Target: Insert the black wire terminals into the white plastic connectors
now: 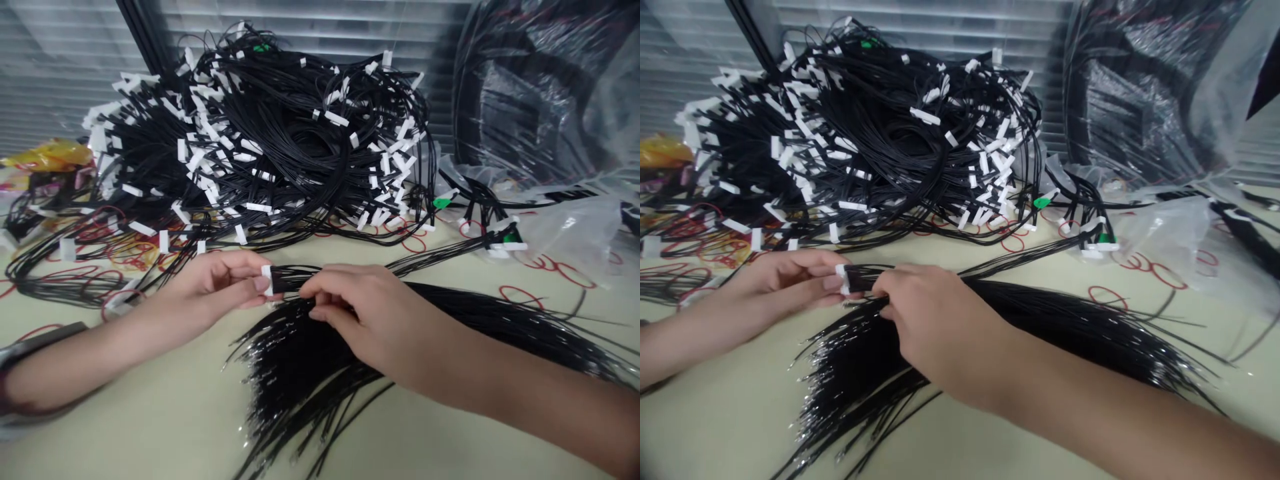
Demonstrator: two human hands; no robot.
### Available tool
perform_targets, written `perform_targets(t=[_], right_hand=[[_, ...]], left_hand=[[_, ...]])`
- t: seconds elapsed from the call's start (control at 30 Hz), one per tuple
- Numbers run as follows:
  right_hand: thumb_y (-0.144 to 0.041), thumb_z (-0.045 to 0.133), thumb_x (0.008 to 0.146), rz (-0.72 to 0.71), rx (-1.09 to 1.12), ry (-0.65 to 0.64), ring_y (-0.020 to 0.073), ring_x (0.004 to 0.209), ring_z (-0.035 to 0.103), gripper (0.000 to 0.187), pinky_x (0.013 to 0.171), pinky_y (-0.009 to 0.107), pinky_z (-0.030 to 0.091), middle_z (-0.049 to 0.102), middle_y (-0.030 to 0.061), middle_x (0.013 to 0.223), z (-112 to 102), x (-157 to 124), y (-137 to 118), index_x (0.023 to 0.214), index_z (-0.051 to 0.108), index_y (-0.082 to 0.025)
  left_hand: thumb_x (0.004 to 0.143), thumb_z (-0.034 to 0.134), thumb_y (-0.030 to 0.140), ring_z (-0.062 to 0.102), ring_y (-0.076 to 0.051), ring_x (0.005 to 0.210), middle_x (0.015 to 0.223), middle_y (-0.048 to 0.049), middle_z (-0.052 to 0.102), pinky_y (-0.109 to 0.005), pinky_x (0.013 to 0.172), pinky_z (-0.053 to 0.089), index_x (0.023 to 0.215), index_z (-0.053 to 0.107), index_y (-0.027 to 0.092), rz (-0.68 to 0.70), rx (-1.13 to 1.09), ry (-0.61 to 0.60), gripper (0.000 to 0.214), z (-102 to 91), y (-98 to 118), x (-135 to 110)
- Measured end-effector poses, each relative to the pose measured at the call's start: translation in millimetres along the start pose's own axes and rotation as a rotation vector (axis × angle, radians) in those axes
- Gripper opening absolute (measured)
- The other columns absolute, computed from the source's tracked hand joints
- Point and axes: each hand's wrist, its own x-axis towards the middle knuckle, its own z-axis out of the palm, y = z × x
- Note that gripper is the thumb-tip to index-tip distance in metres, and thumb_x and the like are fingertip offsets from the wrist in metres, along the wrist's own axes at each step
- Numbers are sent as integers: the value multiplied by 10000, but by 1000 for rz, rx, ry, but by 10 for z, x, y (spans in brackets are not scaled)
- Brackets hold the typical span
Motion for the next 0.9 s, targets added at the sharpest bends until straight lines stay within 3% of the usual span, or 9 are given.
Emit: perform_targets(t=[0.27,0.57,0.9], right_hand=[[-135,585,908,224,169,209,68,540,471,160,547,226,359,570,-59,622,128,32,53,765,646,-174],[-98,582,865,149,216,230,49,516,453,169,520,204,350,537,-70,576,166,47,117,726,654,-160],[-79,606,849,79,180,263,42,524,462,162,518,202,347,555,-66,589,190,27,117,714,661,-149]], left_hand=[[820,724,210,682,-107,715,757,34,731,-131,663,543,831,742,204,98,128,18,22,10,-36,-21],[765,726,180,653,-63,609,673,46,719,-103,589,514,758,752,175,72,60,53,28,34,-4,17],[832,690,236,646,-57,620,702,46,753,-77,577,497,765,785,213,42,108,-28,119,-25,-27,-17]])
